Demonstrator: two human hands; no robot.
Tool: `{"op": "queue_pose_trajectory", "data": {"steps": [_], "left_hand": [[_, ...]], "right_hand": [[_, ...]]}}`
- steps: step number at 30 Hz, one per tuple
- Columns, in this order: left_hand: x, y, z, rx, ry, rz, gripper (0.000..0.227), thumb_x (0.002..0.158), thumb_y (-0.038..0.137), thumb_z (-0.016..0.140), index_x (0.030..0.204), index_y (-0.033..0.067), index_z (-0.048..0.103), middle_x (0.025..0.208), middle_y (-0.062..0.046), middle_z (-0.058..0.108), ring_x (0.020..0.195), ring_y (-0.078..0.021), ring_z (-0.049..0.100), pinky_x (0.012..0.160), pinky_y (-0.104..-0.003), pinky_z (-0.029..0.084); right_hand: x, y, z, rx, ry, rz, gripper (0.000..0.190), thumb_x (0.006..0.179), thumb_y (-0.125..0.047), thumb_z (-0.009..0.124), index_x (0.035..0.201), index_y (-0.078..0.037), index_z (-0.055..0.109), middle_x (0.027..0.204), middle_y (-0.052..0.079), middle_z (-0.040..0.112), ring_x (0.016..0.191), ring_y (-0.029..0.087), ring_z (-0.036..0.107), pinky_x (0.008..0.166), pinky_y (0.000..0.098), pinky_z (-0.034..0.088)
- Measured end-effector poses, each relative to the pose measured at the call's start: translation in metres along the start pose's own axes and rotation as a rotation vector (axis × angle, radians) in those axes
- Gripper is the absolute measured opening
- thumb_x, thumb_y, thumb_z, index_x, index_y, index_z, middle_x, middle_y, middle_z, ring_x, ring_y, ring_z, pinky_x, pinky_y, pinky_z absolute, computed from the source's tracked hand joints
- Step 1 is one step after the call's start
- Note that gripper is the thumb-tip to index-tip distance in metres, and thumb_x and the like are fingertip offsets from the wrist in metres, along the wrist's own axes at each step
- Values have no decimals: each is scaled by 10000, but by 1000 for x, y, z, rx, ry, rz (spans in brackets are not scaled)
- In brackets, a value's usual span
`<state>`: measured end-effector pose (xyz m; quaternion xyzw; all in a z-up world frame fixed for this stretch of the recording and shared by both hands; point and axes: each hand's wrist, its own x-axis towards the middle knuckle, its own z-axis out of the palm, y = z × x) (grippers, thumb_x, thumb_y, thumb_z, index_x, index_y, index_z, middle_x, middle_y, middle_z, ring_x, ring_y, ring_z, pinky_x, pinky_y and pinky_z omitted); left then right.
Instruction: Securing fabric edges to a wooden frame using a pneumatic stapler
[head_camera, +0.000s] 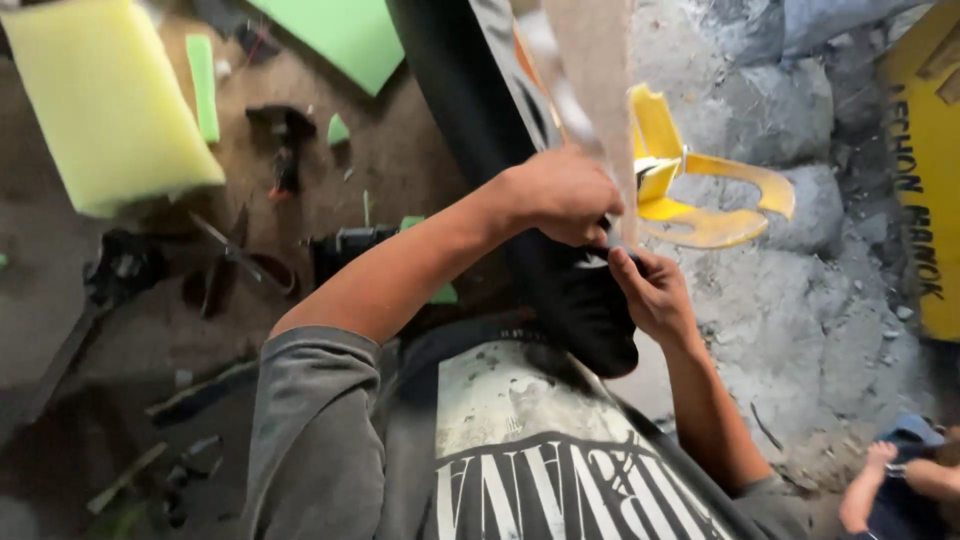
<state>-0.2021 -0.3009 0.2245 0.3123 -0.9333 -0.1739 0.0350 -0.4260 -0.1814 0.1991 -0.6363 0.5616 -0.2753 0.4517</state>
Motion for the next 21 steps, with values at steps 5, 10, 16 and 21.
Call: {"op": "queue_pose_trajectory", "data": {"steps": [5,10,16,21], "left_hand": [[41,1,-26,-288,-326,81,313,879,555,727,1055,303,787,933,-53,782,1000,-382,737,855,-570,543],[40,21,-72,-277,-401,-65,225,903,550,657,1008,375,752,944,6,763,1017,-318,730,882,-527,567],[44,26,-84,-237,-459,-174,199,946,509,611,1051,443,766,942,0,758,993,-307,741,882,-503,598],[44,28,-77,-212,-441,-167,223,987,492,588,967,356,762,854,-8,743,903,-334,745,797,-492,598]], "right_hand": [[4,-27,-23,-119,135,10,437,1093,-340,704,736,-96,643,692,132,552,680,172,558,611,352,420],[12,-45,-36,-113,73,207,359,1057,-431,683,840,-145,680,664,126,546,690,195,527,648,433,442],[11,26,-17,220,41,277,492,1040,-349,713,602,-156,597,527,-53,516,563,90,489,496,260,386],[6,23,-14,412,90,262,527,1115,-272,616,605,-146,577,571,-61,488,654,43,456,504,235,359]]}}
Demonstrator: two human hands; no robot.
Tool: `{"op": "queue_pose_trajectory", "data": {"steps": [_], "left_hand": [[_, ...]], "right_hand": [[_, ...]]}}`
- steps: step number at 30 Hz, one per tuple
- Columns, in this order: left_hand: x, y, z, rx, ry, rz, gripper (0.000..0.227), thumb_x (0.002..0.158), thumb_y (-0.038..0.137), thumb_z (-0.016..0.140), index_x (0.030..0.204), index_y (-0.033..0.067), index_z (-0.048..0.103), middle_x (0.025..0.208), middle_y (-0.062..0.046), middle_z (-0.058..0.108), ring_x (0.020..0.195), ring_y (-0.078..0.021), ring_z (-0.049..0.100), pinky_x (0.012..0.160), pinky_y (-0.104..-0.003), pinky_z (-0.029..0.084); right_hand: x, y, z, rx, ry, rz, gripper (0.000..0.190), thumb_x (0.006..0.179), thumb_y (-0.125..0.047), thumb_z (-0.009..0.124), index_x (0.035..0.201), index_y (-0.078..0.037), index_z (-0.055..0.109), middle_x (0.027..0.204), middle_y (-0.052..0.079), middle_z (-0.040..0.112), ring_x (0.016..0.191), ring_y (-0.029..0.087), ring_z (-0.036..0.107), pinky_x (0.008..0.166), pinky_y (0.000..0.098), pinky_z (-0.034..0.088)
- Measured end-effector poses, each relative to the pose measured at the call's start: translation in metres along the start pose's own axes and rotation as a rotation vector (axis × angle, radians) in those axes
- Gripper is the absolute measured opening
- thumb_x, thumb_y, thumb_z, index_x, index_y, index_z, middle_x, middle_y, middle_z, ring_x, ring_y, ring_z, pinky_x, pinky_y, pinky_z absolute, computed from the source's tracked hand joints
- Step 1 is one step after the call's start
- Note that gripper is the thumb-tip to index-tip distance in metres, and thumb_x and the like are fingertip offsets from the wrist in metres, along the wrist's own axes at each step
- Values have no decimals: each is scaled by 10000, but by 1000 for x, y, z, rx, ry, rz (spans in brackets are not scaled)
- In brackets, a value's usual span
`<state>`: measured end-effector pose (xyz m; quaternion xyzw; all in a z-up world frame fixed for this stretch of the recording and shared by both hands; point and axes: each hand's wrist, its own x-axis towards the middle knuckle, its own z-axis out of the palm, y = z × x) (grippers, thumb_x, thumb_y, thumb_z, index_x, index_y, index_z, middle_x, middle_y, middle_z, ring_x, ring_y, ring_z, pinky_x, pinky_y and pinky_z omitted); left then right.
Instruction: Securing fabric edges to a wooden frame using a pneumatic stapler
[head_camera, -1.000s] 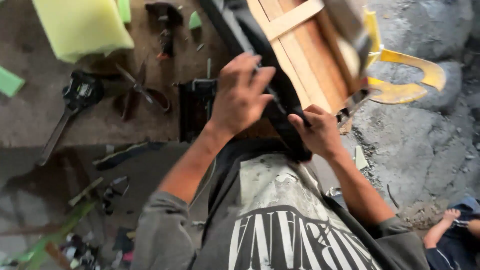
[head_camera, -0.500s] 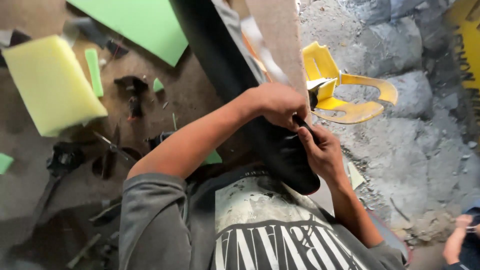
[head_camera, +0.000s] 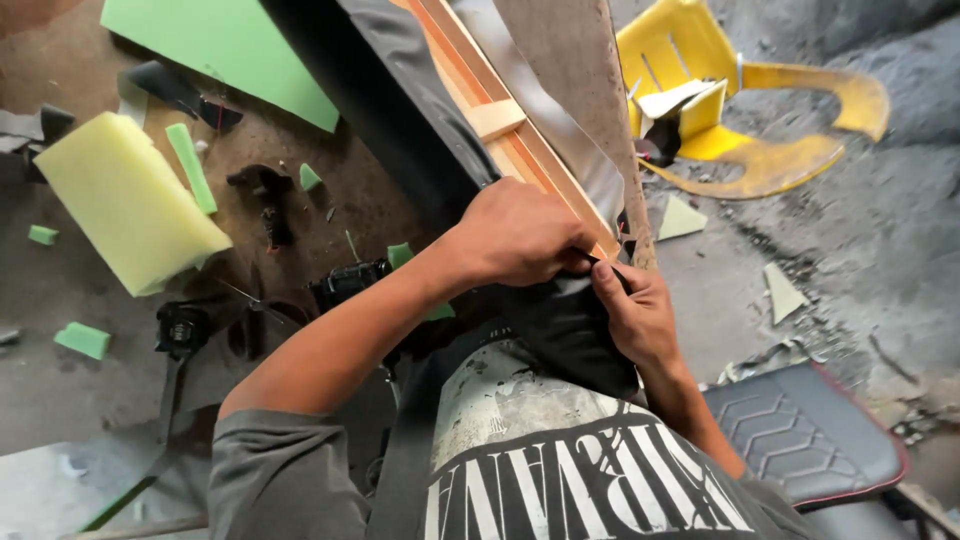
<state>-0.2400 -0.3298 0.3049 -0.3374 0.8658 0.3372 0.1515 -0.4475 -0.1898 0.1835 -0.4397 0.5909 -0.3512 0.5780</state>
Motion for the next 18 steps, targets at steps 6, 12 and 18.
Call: {"op": "queue_pose_trajectory", "data": {"steps": [6,12,18], "left_hand": [[1,-4,10,-20,45,-9,201,1000,473,592,980,367,761,716,-28,722,762,-352,755,713,-494,614],[-1,-6,16,-61,94,-17,192,994,417,618,984,318,782,693,-14,749,704,-335,764,659,-473,614],[10,-10,34,-85,103,-75,243,948,474,632,881,298,786,693,-34,731,757,-360,764,693,-497,615]], "right_hand": [[-1,9,5,113,-1,10,560,1122,-228,590,574,-114,581,517,-28,485,569,57,459,473,250,343],[-3,19,10,291,64,68,467,1100,-190,627,649,-71,652,534,16,547,534,68,530,477,207,398],[-3,36,8,396,94,131,417,1105,-163,613,713,-35,676,531,47,567,492,93,567,476,231,463]]}}
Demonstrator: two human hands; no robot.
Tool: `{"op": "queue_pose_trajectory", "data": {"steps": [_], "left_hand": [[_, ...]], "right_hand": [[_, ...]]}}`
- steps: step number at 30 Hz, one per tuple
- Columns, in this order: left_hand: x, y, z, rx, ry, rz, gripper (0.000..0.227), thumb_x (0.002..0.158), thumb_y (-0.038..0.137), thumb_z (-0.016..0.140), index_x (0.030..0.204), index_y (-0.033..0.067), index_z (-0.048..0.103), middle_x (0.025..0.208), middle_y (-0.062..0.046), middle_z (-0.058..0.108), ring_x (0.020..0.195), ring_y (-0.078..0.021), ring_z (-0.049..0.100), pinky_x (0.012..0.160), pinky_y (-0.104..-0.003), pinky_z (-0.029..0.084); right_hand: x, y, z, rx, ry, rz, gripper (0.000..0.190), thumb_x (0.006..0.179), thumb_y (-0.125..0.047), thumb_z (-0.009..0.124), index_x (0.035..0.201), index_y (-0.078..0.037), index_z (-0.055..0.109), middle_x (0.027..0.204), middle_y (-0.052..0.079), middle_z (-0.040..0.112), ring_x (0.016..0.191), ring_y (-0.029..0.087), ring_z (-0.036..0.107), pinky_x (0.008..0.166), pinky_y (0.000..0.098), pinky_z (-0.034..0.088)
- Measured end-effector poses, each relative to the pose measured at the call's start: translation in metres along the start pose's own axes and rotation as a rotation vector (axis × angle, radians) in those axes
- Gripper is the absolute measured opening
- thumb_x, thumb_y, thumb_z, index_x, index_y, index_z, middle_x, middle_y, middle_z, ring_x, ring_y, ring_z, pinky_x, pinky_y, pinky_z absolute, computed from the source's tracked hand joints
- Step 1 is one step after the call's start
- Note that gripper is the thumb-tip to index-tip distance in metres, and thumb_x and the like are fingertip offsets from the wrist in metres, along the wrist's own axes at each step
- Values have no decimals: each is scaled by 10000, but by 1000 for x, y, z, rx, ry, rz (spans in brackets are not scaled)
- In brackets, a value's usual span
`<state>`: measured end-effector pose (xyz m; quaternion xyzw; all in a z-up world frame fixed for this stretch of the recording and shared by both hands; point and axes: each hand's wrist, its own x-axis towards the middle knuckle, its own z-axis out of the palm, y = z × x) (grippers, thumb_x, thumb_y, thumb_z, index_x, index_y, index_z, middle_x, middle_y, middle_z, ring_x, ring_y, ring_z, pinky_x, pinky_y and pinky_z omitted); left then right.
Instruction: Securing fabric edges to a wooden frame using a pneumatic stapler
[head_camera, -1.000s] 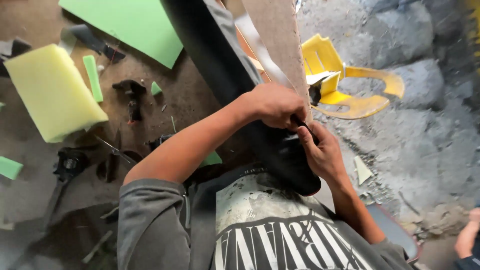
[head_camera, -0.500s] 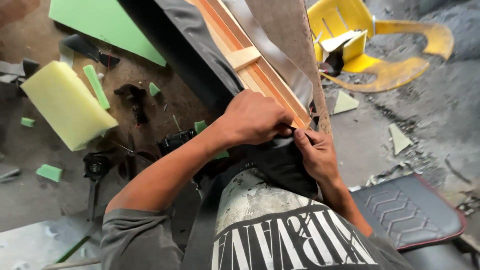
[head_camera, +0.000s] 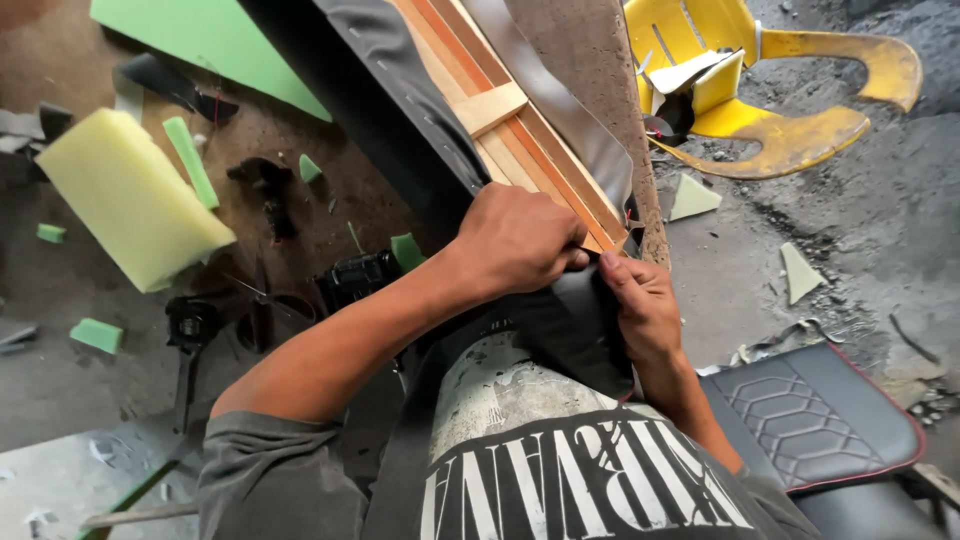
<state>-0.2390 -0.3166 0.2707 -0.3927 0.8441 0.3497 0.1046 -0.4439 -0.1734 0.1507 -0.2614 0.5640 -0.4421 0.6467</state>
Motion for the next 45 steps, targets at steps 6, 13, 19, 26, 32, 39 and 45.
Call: {"op": "queue_pose_trajectory", "data": {"steps": [6,13,19,26,32,39,45], "left_hand": [[21,3,12,-3,117,-23,267,887,449,708,805,206,781,666,-67,705,732,-373,763,661,-507,602],[76,18,20,92,355,-34,223,834,387,651,882,225,797,827,-33,781,872,-358,791,726,-529,608],[161,15,33,142,441,-65,194,803,382,672,883,253,793,849,7,770,879,-299,785,755,-556,585],[141,32,-14,86,945,186,199,826,308,703,763,129,762,623,-104,687,665,-366,750,629,-526,591],[125,65,2,287,1417,413,649,1067,540,397,759,32,659,805,-165,627,920,-356,632,1006,-541,447],[65,145,57,331,1027,122,979,1045,640,136,1358,-176,578,1429,-404,562,1397,-543,489,1200,-647,323],[52,151,99,95,945,436,703,1067,545,387,1358,-45,636,1366,-253,683,1323,-415,647,1194,-518,429]], "right_hand": [[21,-5,-11,11,62,19,432,1095,-207,652,704,-25,667,554,124,591,446,183,608,448,310,525],[16,-84,3,-369,-3,-4,484,1092,-389,655,742,-55,652,694,108,610,667,195,581,627,334,488],[21,-129,19,-521,7,92,505,991,-482,786,796,-37,647,739,129,627,724,214,596,758,360,534],[118,-82,-113,-829,-146,-194,398,1089,-369,615,1385,-117,703,1268,241,669,1201,320,596,1122,435,421],[151,-76,-145,-662,-176,-213,387,1067,-257,608,1402,-76,676,1357,223,628,1290,301,551,1176,422,381],[172,-48,-151,-448,-250,-244,396,1042,-123,598,1424,-27,643,1464,200,578,1398,278,496,1241,407,334],[148,-9,-154,-229,-343,-188,428,1017,11,588,1445,22,610,1571,177,529,1505,254,441,1306,391,287]]}}
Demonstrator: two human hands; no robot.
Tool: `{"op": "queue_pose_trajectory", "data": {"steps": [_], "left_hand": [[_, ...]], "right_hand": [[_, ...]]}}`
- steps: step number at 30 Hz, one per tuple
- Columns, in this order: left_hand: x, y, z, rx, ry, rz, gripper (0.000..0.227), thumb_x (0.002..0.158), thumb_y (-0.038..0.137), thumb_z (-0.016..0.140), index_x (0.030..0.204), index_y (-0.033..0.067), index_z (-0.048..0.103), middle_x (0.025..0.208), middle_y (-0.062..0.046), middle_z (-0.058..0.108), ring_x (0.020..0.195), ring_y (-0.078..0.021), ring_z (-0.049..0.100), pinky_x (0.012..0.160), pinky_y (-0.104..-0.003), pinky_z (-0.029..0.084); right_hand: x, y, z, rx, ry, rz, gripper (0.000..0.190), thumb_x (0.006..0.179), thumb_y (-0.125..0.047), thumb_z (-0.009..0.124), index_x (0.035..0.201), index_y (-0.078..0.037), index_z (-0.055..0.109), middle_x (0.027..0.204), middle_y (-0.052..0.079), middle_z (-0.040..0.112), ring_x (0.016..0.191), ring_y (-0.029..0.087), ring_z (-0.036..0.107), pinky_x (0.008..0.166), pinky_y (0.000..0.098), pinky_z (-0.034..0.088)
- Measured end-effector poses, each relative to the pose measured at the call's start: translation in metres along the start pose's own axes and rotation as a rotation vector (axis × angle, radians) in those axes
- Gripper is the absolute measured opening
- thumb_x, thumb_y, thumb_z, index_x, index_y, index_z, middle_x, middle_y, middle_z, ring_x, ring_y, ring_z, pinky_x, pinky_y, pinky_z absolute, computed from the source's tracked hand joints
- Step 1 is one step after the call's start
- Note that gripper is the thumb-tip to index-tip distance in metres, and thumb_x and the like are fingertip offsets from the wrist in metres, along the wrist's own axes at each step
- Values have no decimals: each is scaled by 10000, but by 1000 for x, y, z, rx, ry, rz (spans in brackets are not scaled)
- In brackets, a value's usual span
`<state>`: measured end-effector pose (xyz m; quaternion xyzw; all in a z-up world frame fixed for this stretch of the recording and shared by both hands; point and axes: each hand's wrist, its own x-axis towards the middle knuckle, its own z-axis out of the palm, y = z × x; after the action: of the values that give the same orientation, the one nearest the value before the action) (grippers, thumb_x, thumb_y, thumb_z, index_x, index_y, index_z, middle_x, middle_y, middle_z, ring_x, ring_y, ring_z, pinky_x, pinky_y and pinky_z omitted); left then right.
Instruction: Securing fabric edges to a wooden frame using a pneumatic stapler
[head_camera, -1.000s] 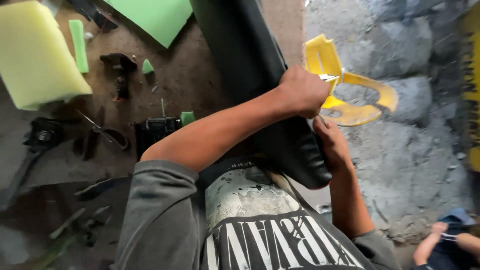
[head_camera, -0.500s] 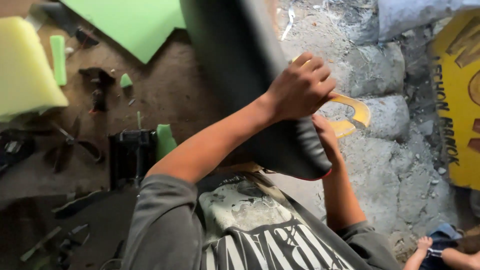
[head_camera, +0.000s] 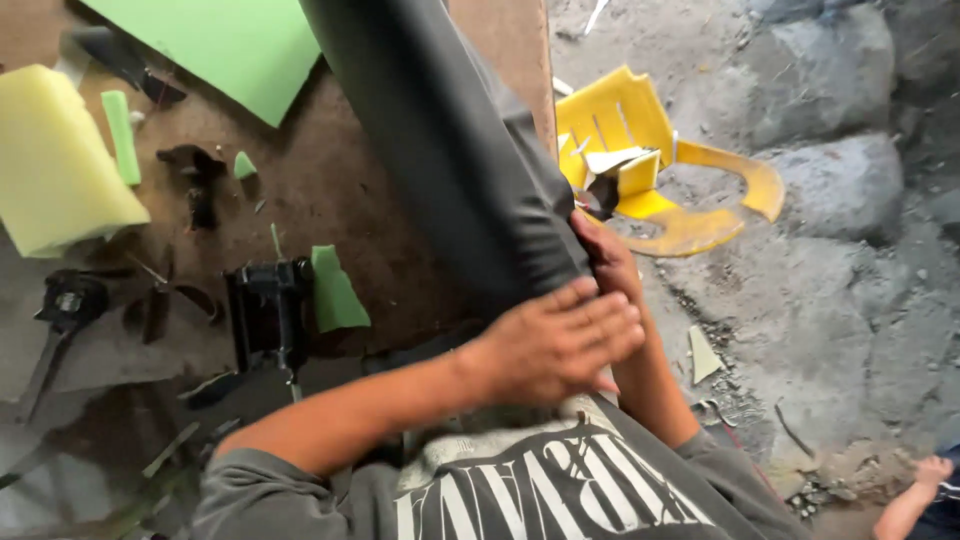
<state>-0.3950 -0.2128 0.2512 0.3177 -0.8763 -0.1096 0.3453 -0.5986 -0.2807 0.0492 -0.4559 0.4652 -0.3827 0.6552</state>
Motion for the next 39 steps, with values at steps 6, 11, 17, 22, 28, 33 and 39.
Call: {"op": "queue_pose_trajectory", "data": {"steps": [6,11,17,22,28,33,39], "left_hand": [[21,-108,-44,341,51,-62,582,1048,610,487,1325,152,715,1288,-101,760,1271,-350,649,1180,-532,395],[43,-142,-58,445,-361,-146,639,1119,529,271,1511,104,542,1486,-103,622,1431,-301,492,1221,-584,258],[58,-165,-36,426,-505,-46,656,1093,564,312,1313,53,659,1225,-162,731,1161,-375,639,1124,-639,312],[73,-177,-63,262,-724,-91,525,904,620,531,1144,203,742,1192,-68,737,1055,-379,704,989,-599,425],[56,-164,-117,70,-855,-282,352,905,516,626,1081,239,753,1021,-58,768,1100,-419,660,924,-572,475],[14,-165,-126,165,-1088,-296,246,843,521,711,1000,349,791,1027,13,745,1401,-394,482,1059,-611,419],[-2,-149,-160,97,-1215,-193,134,882,410,715,975,352,791,887,-24,660,1049,-305,539,870,-476,421]], "right_hand": [[-8,-95,58,-169,38,-206,677,717,181,511,1386,128,602,1402,316,583,1410,357,451,1288,499,254],[-3,-151,78,-426,278,389,753,983,-761,570,1241,-78,755,1298,190,707,1349,335,582,1189,425,378],[11,-143,38,-626,89,36,338,1096,-501,647,1056,-196,786,788,4,678,790,109,584,717,346,502],[17,-138,74,-451,79,-22,305,1045,-367,704,1079,-71,772,852,49,688,822,178,625,772,357,494],[-21,-123,149,-108,149,-34,194,1065,-282,661,1039,-104,734,744,-17,619,740,129,579,685,282,472],[-48,-125,205,-89,146,41,212,1057,-310,638,994,-122,716,634,10,576,648,160,547,596,295,442],[-68,-129,244,-236,208,143,199,1025,-379,669,992,-186,704,661,61,662,665,181,636,658,347,522]]}}
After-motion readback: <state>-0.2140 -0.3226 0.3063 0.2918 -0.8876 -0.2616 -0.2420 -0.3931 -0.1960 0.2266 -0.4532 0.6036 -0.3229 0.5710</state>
